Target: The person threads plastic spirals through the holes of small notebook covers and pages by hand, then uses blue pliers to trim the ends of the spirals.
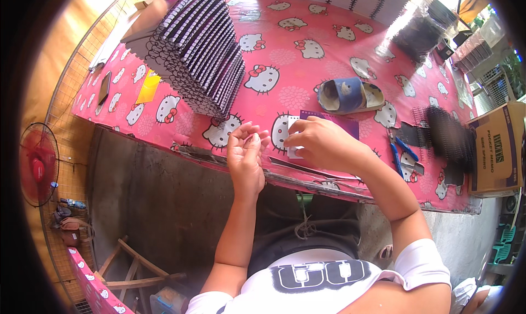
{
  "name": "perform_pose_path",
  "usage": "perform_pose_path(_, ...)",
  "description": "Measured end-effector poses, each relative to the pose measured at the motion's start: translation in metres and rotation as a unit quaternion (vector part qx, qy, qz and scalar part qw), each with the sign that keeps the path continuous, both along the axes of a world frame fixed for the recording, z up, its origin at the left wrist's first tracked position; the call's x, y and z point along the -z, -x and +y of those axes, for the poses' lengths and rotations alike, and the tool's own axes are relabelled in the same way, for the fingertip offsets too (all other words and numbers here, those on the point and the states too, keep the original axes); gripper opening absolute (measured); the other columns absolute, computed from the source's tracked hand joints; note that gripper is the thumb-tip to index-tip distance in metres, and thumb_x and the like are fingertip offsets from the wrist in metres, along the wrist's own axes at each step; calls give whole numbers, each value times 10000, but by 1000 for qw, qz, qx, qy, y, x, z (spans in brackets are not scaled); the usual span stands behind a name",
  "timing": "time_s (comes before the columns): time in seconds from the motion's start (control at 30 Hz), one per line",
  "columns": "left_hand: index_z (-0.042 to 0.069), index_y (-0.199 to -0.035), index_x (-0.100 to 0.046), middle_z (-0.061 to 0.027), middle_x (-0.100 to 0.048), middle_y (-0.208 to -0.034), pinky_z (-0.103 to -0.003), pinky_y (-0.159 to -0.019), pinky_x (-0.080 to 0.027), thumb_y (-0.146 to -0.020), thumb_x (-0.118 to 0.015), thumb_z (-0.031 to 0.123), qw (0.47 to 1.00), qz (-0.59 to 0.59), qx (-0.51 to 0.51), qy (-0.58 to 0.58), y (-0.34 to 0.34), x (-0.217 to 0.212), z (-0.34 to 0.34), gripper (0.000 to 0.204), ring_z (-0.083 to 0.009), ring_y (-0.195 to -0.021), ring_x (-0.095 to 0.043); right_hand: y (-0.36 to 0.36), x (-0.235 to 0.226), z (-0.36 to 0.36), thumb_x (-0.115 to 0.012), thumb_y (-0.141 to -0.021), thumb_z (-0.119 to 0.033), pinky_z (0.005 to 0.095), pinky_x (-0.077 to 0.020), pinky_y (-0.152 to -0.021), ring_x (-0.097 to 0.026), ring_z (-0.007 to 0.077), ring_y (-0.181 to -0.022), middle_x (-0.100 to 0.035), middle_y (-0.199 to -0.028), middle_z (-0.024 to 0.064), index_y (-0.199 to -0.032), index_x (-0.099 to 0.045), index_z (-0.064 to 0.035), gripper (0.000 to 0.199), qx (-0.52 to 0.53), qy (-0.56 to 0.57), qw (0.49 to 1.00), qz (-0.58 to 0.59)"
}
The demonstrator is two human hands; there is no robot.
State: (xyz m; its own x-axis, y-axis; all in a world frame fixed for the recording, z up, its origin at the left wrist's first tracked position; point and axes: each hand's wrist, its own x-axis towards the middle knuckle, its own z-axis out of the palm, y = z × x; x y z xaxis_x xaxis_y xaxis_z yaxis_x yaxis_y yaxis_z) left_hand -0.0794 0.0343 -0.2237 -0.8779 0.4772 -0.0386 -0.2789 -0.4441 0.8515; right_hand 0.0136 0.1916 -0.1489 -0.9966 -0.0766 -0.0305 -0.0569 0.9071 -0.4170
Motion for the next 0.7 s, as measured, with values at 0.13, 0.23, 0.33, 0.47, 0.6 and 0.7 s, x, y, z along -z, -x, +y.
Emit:
perform_pose_path(0.13,-8,-1221,-457,-128,-531,-1130,-351,-919,-508,-953,-486,-1,1000,2,8,-7,0,3,-1,270,-194,-1005,-585,0,3,-2,-687,-749,-62,414,-494,-856,-598,301,-996,-622,-1096,108,-1040,-686,-85,292,-3,-12,1000,-15)
perform_pose_path(0.23,-6,-1225,-453,-122,-542,-1110,-353,-910,-514,-953,-483,-2,1000,6,18,-7,1,3,0,273,-194,-985,-595,-1,3,-18,-673,-747,-60,410,-499,-834,-596,302,-961,-603,-1072,114,-1021,-672,-74,274,-1,-111,994,-17)
perform_pose_path(0.33,-4,-1234,-444,-122,-547,-1101,-354,-903,-519,-953,-481,-4,1000,7,19,-6,1,4,-1,283,-194,-970,-603,-1,-1,-18,-660,-746,-58,409,-502,-812,-592,301,-931,-583,-1050,118,-985,-659,-70,239,-10,-123,992,-18)
perform_pose_path(0.47,-1,-1251,-423,-130,-547,-1102,-353,-899,-519,-953,-477,-8,1000,5,8,-10,0,2,0,303,-198,-963,-605,1,2,0,-676,-737,-67,410,-506,-797,-603,301,-926,-601,-1037,118,-970,-651,-63,234,-35,-54,998,19)
perform_pose_path(0.6,0,-1264,-405,-133,-551,-1098,-352,-896,-518,-952,-471,-15,1000,5,8,-5,-1,1,1,319,-200,-958,-606,-2,8,0,-693,-729,-73,418,-505,-800,-619,309,-903,-635,-1022,120,-966,-654,-59,241,-26,-53,997,45)
perform_pose_path(0.7,-2,-1262,-409,-132,-557,-1090,-350,-899,-515,-952,-466,-19,1000,11,8,-5,-1,1,0,316,-200,-955,-606,-4,10,2,-688,-733,-67,427,-505,-784,-622,321,-874,-647,-1007,130,-959,-660,-58,229,-27,-10,998,62)
